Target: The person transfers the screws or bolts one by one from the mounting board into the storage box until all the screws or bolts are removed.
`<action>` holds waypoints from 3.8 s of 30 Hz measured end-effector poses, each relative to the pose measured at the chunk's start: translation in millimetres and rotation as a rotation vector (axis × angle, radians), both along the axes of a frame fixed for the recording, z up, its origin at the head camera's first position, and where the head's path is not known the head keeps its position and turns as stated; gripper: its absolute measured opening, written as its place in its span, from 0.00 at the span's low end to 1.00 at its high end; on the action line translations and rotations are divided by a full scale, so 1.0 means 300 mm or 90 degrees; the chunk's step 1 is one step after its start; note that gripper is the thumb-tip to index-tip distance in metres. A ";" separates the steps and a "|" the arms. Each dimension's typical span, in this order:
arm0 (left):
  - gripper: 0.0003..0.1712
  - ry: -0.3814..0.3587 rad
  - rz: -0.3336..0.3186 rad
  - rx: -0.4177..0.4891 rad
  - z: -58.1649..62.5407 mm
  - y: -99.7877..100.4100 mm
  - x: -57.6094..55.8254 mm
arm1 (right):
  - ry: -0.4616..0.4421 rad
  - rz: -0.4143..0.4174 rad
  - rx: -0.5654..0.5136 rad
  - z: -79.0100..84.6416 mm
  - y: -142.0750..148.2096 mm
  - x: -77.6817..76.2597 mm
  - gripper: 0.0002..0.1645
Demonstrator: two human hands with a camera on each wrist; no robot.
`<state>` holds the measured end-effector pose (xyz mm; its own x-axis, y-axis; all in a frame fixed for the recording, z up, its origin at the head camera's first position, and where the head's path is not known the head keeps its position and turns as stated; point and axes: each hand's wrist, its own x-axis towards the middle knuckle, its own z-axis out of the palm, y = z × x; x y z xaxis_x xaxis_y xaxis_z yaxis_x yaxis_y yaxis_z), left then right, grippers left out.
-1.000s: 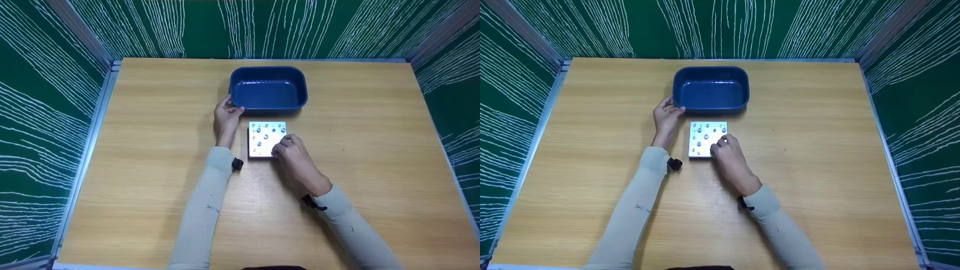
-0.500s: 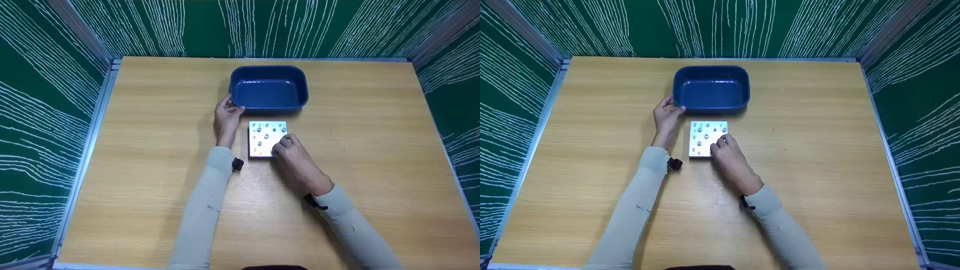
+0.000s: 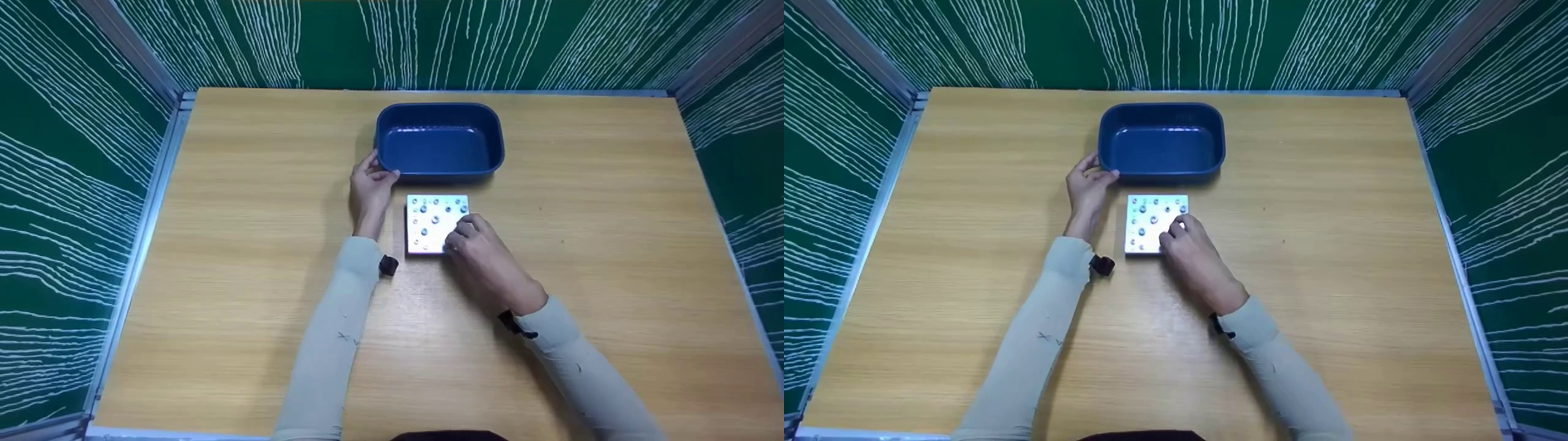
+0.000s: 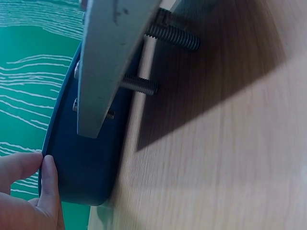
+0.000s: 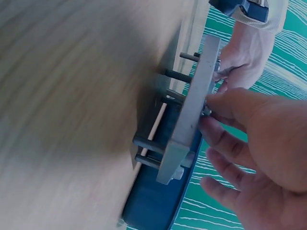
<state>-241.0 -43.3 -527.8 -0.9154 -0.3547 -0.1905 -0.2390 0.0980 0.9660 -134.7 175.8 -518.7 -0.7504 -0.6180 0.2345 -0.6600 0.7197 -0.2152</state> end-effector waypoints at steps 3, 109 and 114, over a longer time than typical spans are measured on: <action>0.37 -0.007 0.004 0.007 0.001 0.000 0.000 | -0.009 -0.001 0.010 0.007 -0.002 -0.004 0.06; 0.37 -0.008 0.016 0.018 0.003 0.004 0.005 | 0.064 -0.047 -0.022 0.158 0.061 -0.492 0.10; 0.36 -0.021 0.012 0.000 0.003 0.007 0.001 | 0.026 -0.070 -0.006 0.135 0.065 -0.537 0.11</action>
<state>-240.8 -41.2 -527.1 -0.9014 -0.3725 -0.2206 -0.2728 0.0930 0.9576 -295.7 195.3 -478.3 -0.8037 -0.5296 0.2712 -0.5850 0.7867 -0.1973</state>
